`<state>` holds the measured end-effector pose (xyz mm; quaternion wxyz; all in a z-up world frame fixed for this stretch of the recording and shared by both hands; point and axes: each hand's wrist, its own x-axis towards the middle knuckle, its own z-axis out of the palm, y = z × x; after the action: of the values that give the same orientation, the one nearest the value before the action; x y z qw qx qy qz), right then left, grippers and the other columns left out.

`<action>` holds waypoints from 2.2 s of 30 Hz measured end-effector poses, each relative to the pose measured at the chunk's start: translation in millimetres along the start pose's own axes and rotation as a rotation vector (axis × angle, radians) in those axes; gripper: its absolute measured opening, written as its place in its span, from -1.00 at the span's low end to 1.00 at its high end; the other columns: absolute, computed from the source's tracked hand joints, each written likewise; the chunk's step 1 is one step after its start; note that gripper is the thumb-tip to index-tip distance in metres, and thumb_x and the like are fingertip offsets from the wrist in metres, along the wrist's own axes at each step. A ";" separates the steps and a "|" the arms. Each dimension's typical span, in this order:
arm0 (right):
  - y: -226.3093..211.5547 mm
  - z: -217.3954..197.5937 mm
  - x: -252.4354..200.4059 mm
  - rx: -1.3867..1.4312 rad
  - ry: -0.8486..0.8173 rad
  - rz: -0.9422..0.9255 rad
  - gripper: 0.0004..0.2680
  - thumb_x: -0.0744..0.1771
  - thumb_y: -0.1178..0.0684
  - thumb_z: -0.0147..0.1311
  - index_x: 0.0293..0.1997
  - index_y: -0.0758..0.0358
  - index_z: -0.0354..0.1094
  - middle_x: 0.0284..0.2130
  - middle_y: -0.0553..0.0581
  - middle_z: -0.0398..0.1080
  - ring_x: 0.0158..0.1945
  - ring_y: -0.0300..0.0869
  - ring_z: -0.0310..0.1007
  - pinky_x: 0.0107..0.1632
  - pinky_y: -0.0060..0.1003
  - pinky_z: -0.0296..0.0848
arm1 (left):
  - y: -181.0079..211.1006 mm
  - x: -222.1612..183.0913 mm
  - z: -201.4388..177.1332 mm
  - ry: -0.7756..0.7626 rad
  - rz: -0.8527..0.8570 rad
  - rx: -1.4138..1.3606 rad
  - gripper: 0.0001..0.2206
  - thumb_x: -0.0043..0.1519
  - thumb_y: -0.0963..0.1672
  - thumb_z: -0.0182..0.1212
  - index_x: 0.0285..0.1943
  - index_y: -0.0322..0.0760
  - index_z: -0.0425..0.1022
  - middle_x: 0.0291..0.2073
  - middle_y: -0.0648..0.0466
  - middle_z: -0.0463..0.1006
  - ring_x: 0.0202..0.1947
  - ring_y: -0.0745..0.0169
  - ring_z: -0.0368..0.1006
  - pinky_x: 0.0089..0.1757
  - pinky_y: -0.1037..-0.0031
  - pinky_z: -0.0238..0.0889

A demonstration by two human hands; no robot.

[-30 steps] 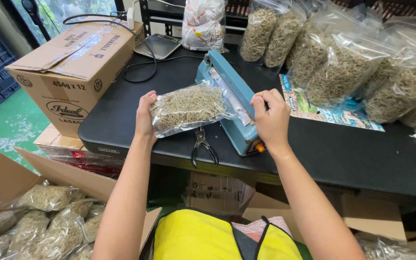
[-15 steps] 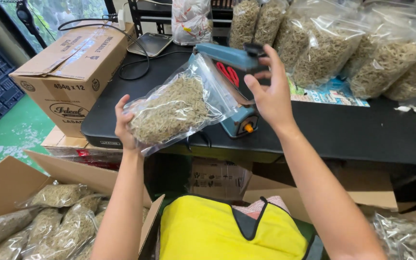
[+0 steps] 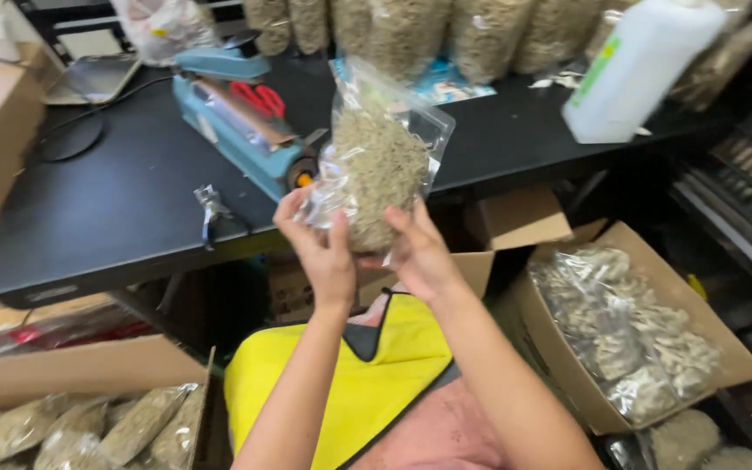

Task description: Sealing small plastic bags of dried food using a heat sealer and packing them into a cardboard box.

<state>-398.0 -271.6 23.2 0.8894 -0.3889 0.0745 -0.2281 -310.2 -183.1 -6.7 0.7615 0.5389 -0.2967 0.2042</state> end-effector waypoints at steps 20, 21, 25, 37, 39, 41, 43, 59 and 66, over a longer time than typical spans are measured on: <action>42.6 -99.3 24.0 0.091 0.172 0.223 -0.61 0.35 0.12 0.08 0.36 0.34 0.22 0.18 0.42 0.28 0.25 0.18 0.40 0.32 0.10 0.38 | -36.5 -39.2 -97.5 -0.406 -0.487 0.311 -0.56 0.17 -0.35 0.23 0.24 -0.26 0.48 -0.01 -0.03 0.52 -0.02 0.07 0.54 0.00 0.37 0.51; 71.6 -73.7 20.7 -0.038 0.066 0.323 -0.60 0.33 0.14 0.10 0.35 0.34 0.25 0.12 0.40 0.37 0.21 0.16 0.45 0.31 0.07 0.39 | -42.1 -42.3 -123.5 -0.401 -0.539 0.336 -0.61 0.19 -0.36 0.18 0.20 -0.32 0.50 -0.17 -0.08 0.59 -0.20 0.12 0.62 -0.10 0.39 0.56; 165.2 10.7 -2.9 -0.233 -0.253 0.525 -0.69 0.35 0.16 0.05 0.25 0.32 0.37 0.00 0.33 0.49 0.02 0.00 0.58 0.20 -0.01 0.51 | -32.3 -53.5 -219.2 -0.297 -0.558 0.641 -0.93 0.24 -0.17 0.33 -0.15 -0.08 0.66 -0.47 0.17 0.68 -0.41 0.38 0.65 -0.23 0.55 0.52; 410.3 87.4 -71.0 -1.222 -1.140 0.329 -0.60 0.30 0.03 0.20 0.31 0.11 0.33 0.07 0.36 0.39 0.18 0.12 0.47 0.18 -0.10 0.51 | -54.4 -190.7 -545.7 -0.111 -1.244 1.238 -0.69 0.27 -0.03 0.19 0.12 -0.20 0.60 0.04 -0.09 0.65 0.16 -0.17 0.51 0.11 -0.02 0.35; 416.9 86.3 -83.1 -1.519 -1.325 0.170 -0.61 0.33 -0.01 0.09 0.34 0.04 0.29 0.13 0.33 0.36 0.26 0.19 0.38 0.32 0.04 0.37 | -39.1 -200.6 -566.3 -0.096 -1.459 1.371 -0.30 0.18 0.03 0.34 0.48 -0.23 0.19 0.42 -0.16 0.23 0.44 -0.24 0.12 0.31 -0.12 0.04; 435.6 67.1 -92.0 -1.604 -1.389 0.176 -0.65 0.33 -0.04 0.04 0.29 0.04 0.35 0.10 0.30 0.40 0.26 0.17 0.38 0.33 0.03 0.33 | -46.7 -226.2 -581.4 0.020 -1.520 1.365 -0.24 0.20 0.04 0.33 0.55 -0.20 0.04 0.47 -0.21 0.07 0.48 -0.27 0.00 0.33 -0.19 -0.08; 444.6 54.0 -98.4 -1.696 -1.437 0.174 -0.67 0.34 -0.08 0.00 0.24 0.04 0.41 0.08 0.28 0.45 0.26 0.15 0.39 0.34 0.03 0.30 | -49.8 -243.5 -584.4 0.126 -1.566 1.357 -0.16 0.22 0.04 0.32 0.61 -0.17 -0.11 0.52 -0.27 -0.09 0.52 -0.30 -0.12 0.35 -0.26 -0.21; 416.7 66.9 -98.8 -1.698 -1.410 0.236 -0.68 0.37 -0.11 -0.06 0.25 0.03 0.38 0.19 0.26 0.37 0.31 0.15 0.33 0.37 0.09 0.22 | -69.0 -276.8 -584.2 -0.058 -1.145 1.660 -0.73 0.34 -0.13 -0.09 0.11 -0.29 0.48 -0.15 -0.15 0.62 -0.05 -0.23 0.61 -0.08 -0.02 0.48; 328.6 144.0 -119.5 -1.219 -1.234 0.188 -0.18 0.20 -0.12 0.40 0.57 0.05 -0.21 0.41 0.45 -0.08 0.45 0.39 -0.01 0.45 0.22 0.08 | 27.3 -140.1 -508.8 0.110 -0.849 1.345 -0.81 0.26 -0.03 0.11 -0.23 -0.14 0.55 -0.42 -0.11 0.62 -0.17 -0.30 0.59 -0.16 -0.04 0.43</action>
<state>-344.7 73.5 -121.9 0.4230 -0.8434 -0.2798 0.1774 -313.3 306.5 -205.5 0.2995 0.9390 0.1589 0.0581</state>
